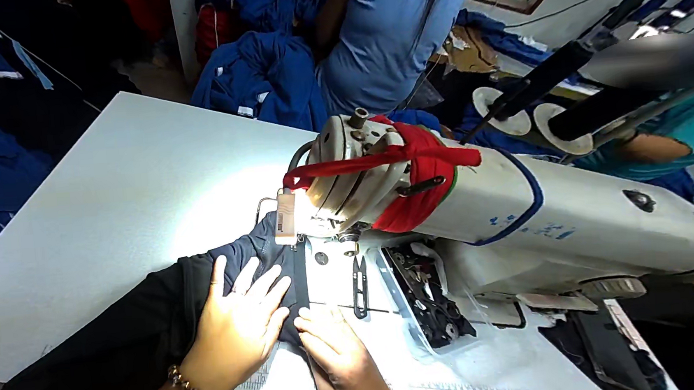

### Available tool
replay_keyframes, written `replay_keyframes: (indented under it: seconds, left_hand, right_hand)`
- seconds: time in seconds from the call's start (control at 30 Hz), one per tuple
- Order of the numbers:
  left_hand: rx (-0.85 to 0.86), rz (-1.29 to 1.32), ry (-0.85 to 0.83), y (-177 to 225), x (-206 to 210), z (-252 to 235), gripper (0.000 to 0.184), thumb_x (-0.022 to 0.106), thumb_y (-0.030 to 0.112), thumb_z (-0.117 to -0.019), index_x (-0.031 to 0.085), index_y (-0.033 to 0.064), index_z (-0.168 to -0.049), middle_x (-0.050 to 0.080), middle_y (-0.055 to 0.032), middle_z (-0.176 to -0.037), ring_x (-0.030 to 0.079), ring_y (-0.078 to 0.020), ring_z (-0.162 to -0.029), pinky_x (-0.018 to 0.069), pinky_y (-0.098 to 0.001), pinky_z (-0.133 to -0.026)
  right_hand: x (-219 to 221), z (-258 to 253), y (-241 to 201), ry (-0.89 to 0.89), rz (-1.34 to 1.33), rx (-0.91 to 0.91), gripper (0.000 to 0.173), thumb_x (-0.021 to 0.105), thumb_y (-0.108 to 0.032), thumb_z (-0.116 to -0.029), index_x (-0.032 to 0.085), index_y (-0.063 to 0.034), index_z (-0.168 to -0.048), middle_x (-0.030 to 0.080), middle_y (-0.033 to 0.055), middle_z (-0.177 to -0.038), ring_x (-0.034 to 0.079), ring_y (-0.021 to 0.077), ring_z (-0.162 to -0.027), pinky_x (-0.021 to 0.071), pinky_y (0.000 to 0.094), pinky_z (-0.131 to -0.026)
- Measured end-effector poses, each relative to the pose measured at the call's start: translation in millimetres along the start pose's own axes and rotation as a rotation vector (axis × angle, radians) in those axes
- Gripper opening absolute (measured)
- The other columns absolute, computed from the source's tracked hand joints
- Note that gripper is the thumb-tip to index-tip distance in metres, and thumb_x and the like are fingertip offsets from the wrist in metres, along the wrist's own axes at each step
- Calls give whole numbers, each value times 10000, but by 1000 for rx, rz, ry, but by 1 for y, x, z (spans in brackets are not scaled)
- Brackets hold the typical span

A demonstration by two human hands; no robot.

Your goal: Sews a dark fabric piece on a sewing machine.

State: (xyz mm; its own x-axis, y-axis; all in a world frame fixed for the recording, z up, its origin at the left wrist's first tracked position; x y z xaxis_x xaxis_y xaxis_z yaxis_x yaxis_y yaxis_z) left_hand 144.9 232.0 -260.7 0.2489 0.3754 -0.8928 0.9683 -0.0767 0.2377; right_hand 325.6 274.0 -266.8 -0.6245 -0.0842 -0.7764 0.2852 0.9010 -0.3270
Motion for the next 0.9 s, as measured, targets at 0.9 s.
replay_keyframes:
  seconds: [0.9]
  left_hand:
    - [-44, -20, -136, -15, 5, -46, 398, 487, 207, -1016, 686, 171, -1359, 636, 23, -1431, 480, -307, -1440, 104, -773, -1161]
  right_hand:
    - [20, -48, 33, 56, 36, 93, 238, 596, -58, -875, 780, 30, -998, 748, 185, -1122, 696, 296, -1158, 531, 386, -1038]
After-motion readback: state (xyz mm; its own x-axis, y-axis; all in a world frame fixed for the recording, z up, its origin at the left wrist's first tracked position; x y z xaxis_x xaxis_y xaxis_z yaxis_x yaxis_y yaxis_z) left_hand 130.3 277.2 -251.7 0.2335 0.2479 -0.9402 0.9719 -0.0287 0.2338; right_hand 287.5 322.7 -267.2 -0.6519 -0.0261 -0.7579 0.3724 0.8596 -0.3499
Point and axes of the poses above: each hand's wrist, its own z-axis away from the middle knuckle, its own x-axis out of the palm, y = z × x, the point moved 3 cm from there along -z, towards the middle knuckle
